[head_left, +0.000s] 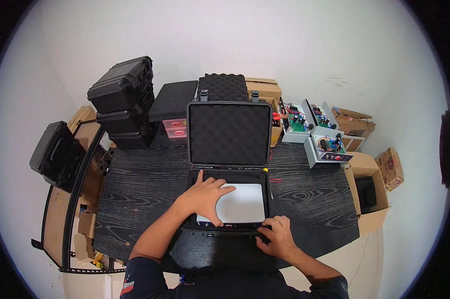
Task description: The person opens a black hard-shell case and places a white rectangular electronic device inside. They then coil and place several sets of wires, including red and black alligator clips and a black cable with connectors, into the case alongside the device. Finally, the person closes the case.
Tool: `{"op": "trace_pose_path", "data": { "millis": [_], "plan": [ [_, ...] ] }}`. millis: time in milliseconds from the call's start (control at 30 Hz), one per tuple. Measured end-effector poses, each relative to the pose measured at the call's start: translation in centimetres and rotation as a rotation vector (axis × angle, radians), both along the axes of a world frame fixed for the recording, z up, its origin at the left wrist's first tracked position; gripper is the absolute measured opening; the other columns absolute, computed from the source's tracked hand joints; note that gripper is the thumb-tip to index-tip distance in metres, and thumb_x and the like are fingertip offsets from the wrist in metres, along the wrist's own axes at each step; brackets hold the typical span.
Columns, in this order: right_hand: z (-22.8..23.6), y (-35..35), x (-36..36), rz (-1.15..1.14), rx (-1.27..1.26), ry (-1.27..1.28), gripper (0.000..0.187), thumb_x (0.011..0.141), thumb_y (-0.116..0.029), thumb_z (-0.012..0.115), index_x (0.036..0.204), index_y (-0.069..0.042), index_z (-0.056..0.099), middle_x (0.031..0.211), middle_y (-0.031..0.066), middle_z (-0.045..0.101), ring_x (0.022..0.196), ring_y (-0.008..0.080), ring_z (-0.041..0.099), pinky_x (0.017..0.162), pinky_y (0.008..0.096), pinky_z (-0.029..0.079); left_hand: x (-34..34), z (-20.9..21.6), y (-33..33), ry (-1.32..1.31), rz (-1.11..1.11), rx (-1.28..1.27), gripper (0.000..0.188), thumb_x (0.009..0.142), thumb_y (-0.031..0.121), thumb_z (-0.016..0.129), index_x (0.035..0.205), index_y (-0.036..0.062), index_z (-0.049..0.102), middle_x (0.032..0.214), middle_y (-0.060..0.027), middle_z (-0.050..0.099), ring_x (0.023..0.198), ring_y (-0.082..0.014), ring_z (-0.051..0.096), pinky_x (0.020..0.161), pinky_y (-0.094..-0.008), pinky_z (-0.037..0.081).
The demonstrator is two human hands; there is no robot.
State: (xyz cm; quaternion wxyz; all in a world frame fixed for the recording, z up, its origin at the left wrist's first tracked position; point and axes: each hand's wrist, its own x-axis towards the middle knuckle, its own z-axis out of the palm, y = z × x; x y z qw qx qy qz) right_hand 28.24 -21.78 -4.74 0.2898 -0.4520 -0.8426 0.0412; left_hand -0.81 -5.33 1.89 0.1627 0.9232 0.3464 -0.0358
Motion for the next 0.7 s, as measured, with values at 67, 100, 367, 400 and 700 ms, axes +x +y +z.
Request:
{"op": "trace_pose_path", "data": {
  "millis": [67,100,367,400,700],
  "plan": [
    [-0.3,0.2,0.2,0.021,0.003,-0.005,0.033,0.073,-0.016,0.088,0.102,-0.008,0.076,0.118,0.0076,0.059,0.111,0.0300,0.056,0.098,0.0490,0.043,-0.2,-0.5,-0.6,-0.003,0.000,0.034,0.127,0.047,0.055,0.093,0.159,0.0157,0.050,0.160,-0.0237,0.046,0.145,-0.0449,0.047,0.121,-0.0819,0.015],
    [-0.5,0.3,0.3,0.033,0.006,-0.009,0.033,0.073,-0.016,0.088,0.102,-0.008,0.075,0.118,0.0078,0.058,0.112,0.0300,0.056,0.099,0.0491,0.042,-0.3,-1.2,-0.9,-0.016,-0.003,0.058,0.126,0.049,0.056,0.094,0.160,0.0160,0.049,0.161,-0.0239,0.044,0.147,-0.0447,0.045,0.121,-0.0818,0.014],
    [2.2,1.5,0.3,0.075,-0.109,-0.043,0.047,0.075,-0.021,0.090,0.115,-0.004,0.070,0.139,0.0183,0.054,0.128,0.0378,0.054,0.107,0.0554,0.043,-2.5,-3.7,-1.6,-0.196,-0.014,0.091,0.132,0.057,0.071,0.092,0.163,0.0113,0.042,0.166,-0.0273,0.037,0.154,-0.0464,0.035,0.124,-0.0781,0.009],
    [2.6,1.5,0.2,0.061,-0.127,-0.049,0.053,0.076,-0.021,0.090,0.120,-0.004,0.068,0.145,0.0217,0.051,0.134,0.0402,0.052,0.109,0.0574,0.042,-2.6,-3.2,-2.0,-0.215,0.008,0.062,0.136,0.056,0.072,0.092,0.165,0.0091,0.039,0.166,-0.0285,0.035,0.155,-0.0468,0.033,0.124,-0.0773,0.009],
    [0.1,3.0,0.3,0.052,-0.418,0.228,0.081,0.078,-0.020,0.091,0.148,-0.004,0.053,0.169,0.0453,0.008,0.143,0.0591,0.046,0.113,0.0515,0.049,-3.3,-2.7,-5.3,-0.130,0.093,0.056,0.153,0.057,0.074,0.091,0.166,-0.0069,0.020,0.169,-0.0319,0.029,0.159,-0.0451,0.029,0.127,-0.0725,0.011]
  ]
}}
